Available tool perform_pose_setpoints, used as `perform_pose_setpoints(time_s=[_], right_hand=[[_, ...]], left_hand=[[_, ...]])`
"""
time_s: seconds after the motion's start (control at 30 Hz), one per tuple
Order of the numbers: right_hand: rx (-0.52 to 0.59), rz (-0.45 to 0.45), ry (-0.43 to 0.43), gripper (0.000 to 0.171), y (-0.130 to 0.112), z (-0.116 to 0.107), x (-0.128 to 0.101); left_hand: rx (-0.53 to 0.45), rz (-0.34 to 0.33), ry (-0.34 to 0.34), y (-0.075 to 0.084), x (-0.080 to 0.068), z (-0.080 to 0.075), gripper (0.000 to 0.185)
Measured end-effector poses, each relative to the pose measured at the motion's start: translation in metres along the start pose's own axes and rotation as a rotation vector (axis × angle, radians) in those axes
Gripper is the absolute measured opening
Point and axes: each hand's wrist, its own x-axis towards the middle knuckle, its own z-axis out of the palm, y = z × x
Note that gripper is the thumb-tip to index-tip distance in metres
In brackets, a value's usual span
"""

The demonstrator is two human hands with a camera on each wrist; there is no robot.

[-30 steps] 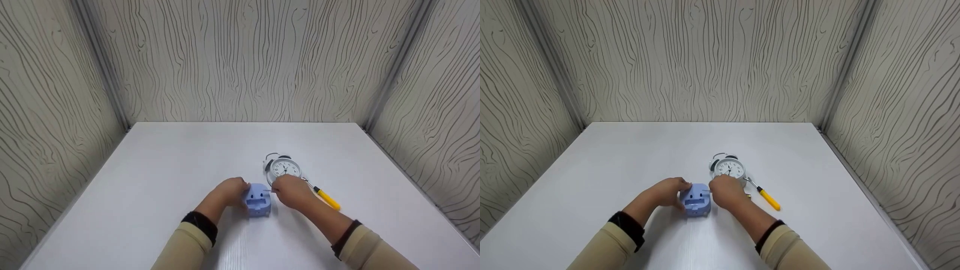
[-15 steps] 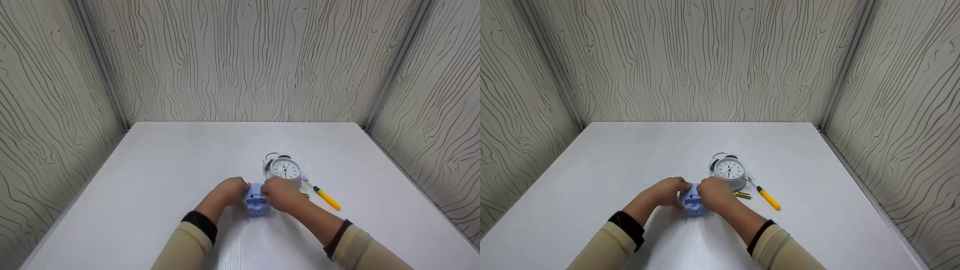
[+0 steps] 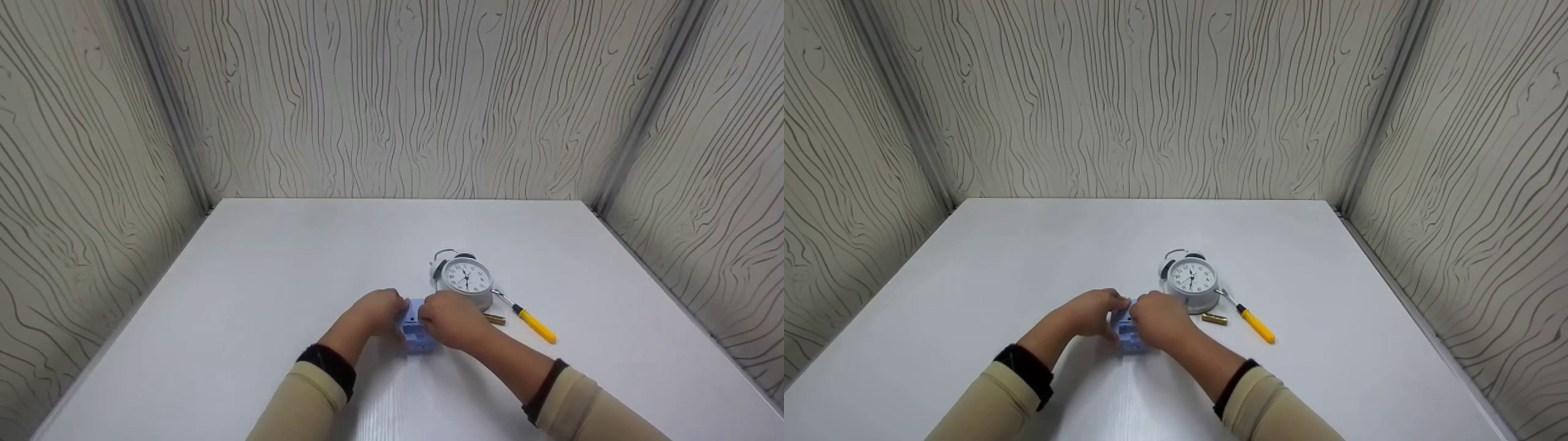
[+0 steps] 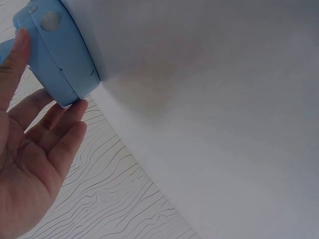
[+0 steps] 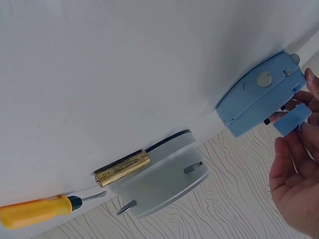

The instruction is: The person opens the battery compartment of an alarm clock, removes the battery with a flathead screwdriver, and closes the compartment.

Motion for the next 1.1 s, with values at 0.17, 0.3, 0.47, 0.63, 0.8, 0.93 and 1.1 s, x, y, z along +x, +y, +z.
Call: perform_pose_setpoints(time_s=[0.17, 0.3, 0.47, 0.63, 0.8, 0.93, 1.1], right_hand=[[-0.007, -0.013, -0.002, 0.012, -0.001, -0.001, 0.0], [-0.009, -0.012, 0.001, 0.012, -0.002, 0.0, 0.0], [0.001, 0.013, -0.018, 0.011, -0.002, 0.003, 0.0], [0.008, 0.035, -0.048, 0.011, -0.002, 0.004, 0.001], [0.012, 0.056, -0.075, 0.01, -0.004, 0.004, 0.002], [0.002, 0.062, -0.062, 0.01, -0.005, 0.007, 0.002], [-0.076, 0.024, 0.018, 0.008, -0.007, 0.013, 0.0]], left_hand=[[0.021, 0.027, 0.011, 0.0, 0.0, -0.001, 0.066], [0.003, 0.0, -0.007, 0.001, 0.0, 0.0, 0.068], [-0.009, -0.022, -0.021, 0.001, 0.002, 0.001, 0.067], [-0.01, -0.039, -0.035, 0.001, 0.004, 0.001, 0.066], [-0.017, -0.056, -0.046, 0.001, 0.004, 0.001, 0.067], [-0.01, -0.049, -0.044, 0.001, 0.004, 0.001, 0.068], [0.021, -0.03, -0.032, 0.001, 0.003, 0.0, 0.071]])
